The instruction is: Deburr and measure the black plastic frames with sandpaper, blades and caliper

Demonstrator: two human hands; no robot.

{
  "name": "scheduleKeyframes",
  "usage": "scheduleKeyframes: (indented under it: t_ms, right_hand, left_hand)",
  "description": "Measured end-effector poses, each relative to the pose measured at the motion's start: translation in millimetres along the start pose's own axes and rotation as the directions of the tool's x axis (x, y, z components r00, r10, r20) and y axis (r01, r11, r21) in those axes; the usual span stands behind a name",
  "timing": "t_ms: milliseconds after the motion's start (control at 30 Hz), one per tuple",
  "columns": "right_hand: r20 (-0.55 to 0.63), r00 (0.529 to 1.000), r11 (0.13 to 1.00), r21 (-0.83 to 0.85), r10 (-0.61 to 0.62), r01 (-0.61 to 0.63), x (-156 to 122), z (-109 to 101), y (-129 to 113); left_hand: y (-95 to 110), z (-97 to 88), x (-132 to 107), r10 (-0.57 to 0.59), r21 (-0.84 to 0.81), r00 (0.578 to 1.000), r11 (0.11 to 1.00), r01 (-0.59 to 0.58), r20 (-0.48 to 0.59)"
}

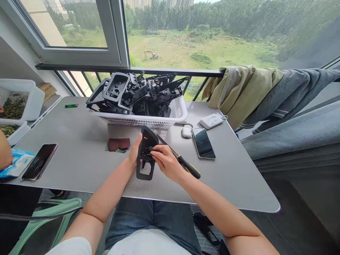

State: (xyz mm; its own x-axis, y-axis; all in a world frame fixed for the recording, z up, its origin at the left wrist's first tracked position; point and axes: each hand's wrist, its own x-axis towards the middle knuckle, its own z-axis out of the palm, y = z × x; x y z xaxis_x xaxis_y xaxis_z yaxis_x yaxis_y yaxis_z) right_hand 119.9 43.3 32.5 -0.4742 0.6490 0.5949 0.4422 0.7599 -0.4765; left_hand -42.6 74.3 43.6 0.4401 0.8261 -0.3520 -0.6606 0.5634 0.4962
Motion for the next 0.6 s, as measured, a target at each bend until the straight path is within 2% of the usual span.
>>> scheduleKeyframes:
  t_ms: [67,167,267,333,433,500,600]
  right_hand:
    - [-0.118,0.992,0.999,-0.01,0.033,-0.035,15,-6,14]
    - [-0.174,0.983,0.998,-0.01,0.052,-0.055,25,-8,21]
    - [-0.151,0.988,0.999,-0.01,0.044,-0.046,12,0,7]
    - [-0.065,0.998,0.999,0.033,0.001,0.001,-4,8,-10]
    - [0.044,0.997,0.996,0.075,-0.058,0.055,-24,14,-28]
    - [0.052,0.997,0.996,0.064,-0.06,0.056,-24,10,-29]
    - [-0.041,0.999,0.999,0.009,-0.033,0.033,-5,-4,-13]
  left_hand:
    - [-2,0.2,1,-0.016,0.005,0.999,1.0,0.016,0.027]
    - [-3,-0.8,3,-0.001,-0.003,1.0,1.0,0.001,0.007]
    - [0,-3.1,2,0.05,-0.03,0.999,0.998,-0.05,-0.008]
    - [3,-4.5,1,0.085,-0.042,0.996,0.995,-0.086,-0.023]
    - [6,-5.1,-1,0.072,-0.023,0.997,0.997,-0.073,-0.025]
    - [7,-4.8,-2,0.054,0.0,0.999,0.999,-0.054,-0.007]
    - [5,-5.2,-1,-0.009,0.037,1.0,0.999,0.008,0.03]
